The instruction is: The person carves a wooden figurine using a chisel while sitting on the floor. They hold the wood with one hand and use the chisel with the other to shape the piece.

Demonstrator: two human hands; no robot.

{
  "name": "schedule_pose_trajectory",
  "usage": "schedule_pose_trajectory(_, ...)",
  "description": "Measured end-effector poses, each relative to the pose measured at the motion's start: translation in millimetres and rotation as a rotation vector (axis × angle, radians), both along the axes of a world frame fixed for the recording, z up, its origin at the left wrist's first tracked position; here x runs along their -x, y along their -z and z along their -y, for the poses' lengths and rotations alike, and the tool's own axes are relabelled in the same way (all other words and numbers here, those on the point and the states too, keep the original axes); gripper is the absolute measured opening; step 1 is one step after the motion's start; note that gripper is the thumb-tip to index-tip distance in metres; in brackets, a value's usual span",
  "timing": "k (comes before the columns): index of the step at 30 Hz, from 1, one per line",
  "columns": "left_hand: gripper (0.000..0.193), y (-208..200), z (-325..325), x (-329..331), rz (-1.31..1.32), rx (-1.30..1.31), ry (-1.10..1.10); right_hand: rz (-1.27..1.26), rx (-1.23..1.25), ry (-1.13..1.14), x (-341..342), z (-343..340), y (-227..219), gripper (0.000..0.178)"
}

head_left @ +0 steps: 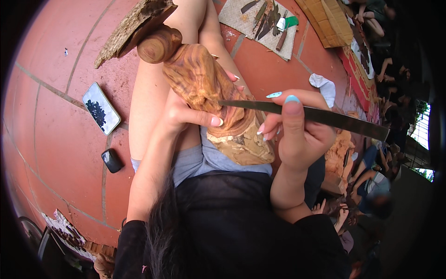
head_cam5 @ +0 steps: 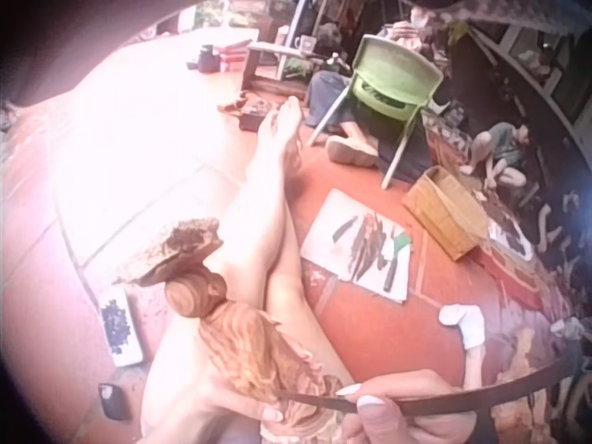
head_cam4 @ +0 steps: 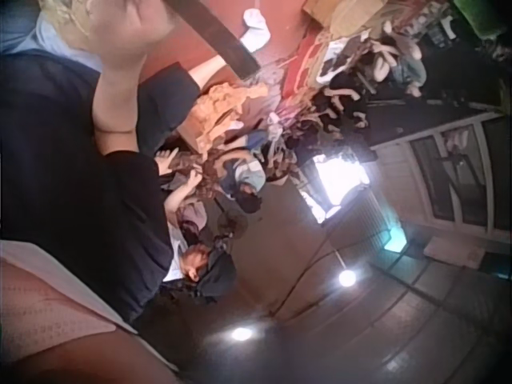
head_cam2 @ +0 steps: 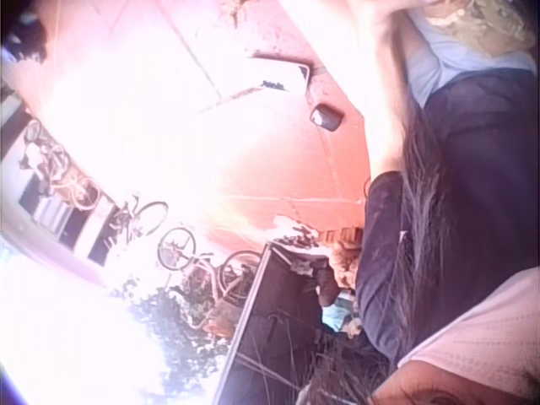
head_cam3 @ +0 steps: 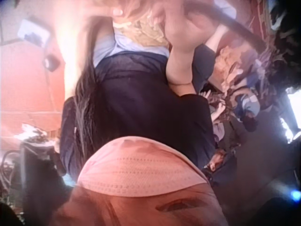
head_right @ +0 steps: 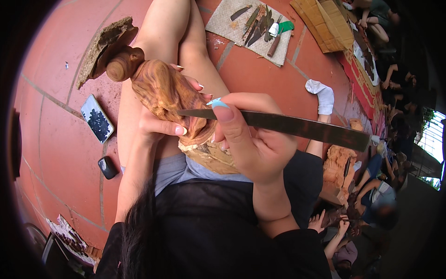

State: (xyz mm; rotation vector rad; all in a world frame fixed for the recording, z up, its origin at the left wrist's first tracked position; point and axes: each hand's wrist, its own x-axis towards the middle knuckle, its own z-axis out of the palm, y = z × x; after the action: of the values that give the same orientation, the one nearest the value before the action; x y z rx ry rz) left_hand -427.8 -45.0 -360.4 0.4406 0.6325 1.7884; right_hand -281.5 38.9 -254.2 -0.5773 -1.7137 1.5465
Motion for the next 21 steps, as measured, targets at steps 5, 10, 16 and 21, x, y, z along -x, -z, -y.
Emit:
schedule_pose_trajectory(5, 0.103, -5.6, 2.3, -0.6, -0.038, 0.088, 0.01, 0.132, -0.122, -0.135, -2.0, -9.0, 14.8, 0.013)
schedule_pose_trajectory(10, 0.093, -1.8, -1.9, -7.5, -0.112, 0.077, -0.046, 0.001, 0.166, -0.148, -10.0, -13.2, 29.7, 0.016)
schedule_pose_trajectory(16, 0.073, 8.5, -8.4, -16.5, -0.15, 0.049, -0.068, -0.054, 0.192, -0.079, -15.7, -14.1, 50.1, 0.016)
schedule_pose_trajectory(21, 0.073, 13.2, -9.5, -18.1, -0.154, 0.074, -0.029, 0.011, -0.035, -0.007, -23.7, -10.7, 59.2, 0.019)
